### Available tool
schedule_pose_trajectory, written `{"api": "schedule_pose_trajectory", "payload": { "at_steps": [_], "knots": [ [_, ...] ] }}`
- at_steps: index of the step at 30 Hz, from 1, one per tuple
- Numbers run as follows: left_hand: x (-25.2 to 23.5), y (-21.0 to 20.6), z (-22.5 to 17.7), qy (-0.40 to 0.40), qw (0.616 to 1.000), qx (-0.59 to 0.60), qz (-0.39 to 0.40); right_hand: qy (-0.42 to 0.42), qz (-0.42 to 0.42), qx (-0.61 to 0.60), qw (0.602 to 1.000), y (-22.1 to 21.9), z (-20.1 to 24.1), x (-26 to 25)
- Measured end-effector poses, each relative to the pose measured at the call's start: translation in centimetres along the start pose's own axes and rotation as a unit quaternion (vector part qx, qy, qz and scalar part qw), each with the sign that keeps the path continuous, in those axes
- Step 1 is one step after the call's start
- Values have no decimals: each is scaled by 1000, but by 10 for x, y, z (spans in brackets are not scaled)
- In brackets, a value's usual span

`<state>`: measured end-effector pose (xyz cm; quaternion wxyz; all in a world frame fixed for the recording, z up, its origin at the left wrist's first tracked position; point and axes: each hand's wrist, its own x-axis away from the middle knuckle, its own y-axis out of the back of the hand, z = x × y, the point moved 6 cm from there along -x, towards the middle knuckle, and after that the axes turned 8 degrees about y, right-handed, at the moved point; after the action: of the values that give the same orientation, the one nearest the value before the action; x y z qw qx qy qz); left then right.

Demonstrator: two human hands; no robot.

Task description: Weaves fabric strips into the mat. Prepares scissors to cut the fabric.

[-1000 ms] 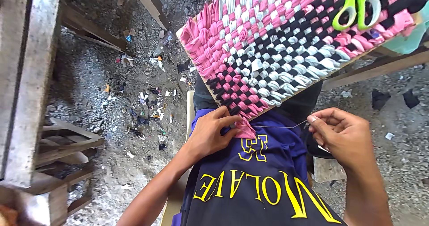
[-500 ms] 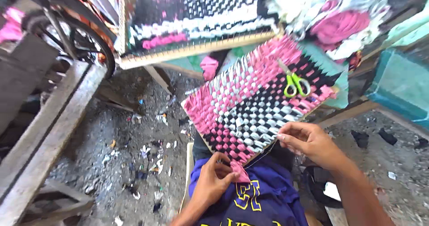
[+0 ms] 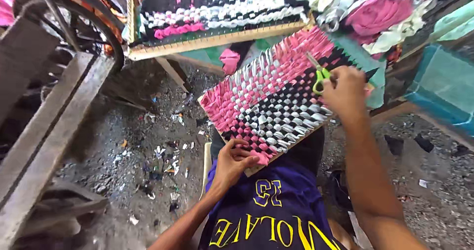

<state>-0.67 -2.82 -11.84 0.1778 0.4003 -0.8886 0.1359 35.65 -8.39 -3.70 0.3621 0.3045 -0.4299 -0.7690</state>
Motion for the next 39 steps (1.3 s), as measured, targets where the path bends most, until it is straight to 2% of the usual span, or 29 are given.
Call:
{"api": "schedule_pose_trajectory", "payload": {
  "at_steps": [3,7,13,18,24,26,29,32,35,39],
  "knots": [
    [0,-1,3,-20,999,-30,-6,-52,-18,44,997,-6,-33,-1],
    [2,-3,1,-68,994,-80,-5,-67,2,46,997,-12,-39,-1],
    [6,-5,1,-104,989,-102,1,-67,43,93,992,-21,-37,-16],
    [5,-5,0,-97,990,-105,16,-19,39,55,998,0,-49,-21],
    [5,-4,5,-93,990,-105,11,-40,42,-74,996,45,-55,53],
    [4,-4,6,-101,990,-103,12,-20,40,-112,993,49,-52,85],
    [5,-3,7,-119,988,-97,14,39,99,-230,967,33,-26,129],
    [6,-3,8,-123,987,-97,22,92,227,-337,909,-1,11,165],
    [7,-2,9,-124,987,-97,24,114,365,-348,856,-37,29,186],
    [6,-1,7,-130,986,-100,22,120,463,-345,808,-57,26,194]
  ]
}}
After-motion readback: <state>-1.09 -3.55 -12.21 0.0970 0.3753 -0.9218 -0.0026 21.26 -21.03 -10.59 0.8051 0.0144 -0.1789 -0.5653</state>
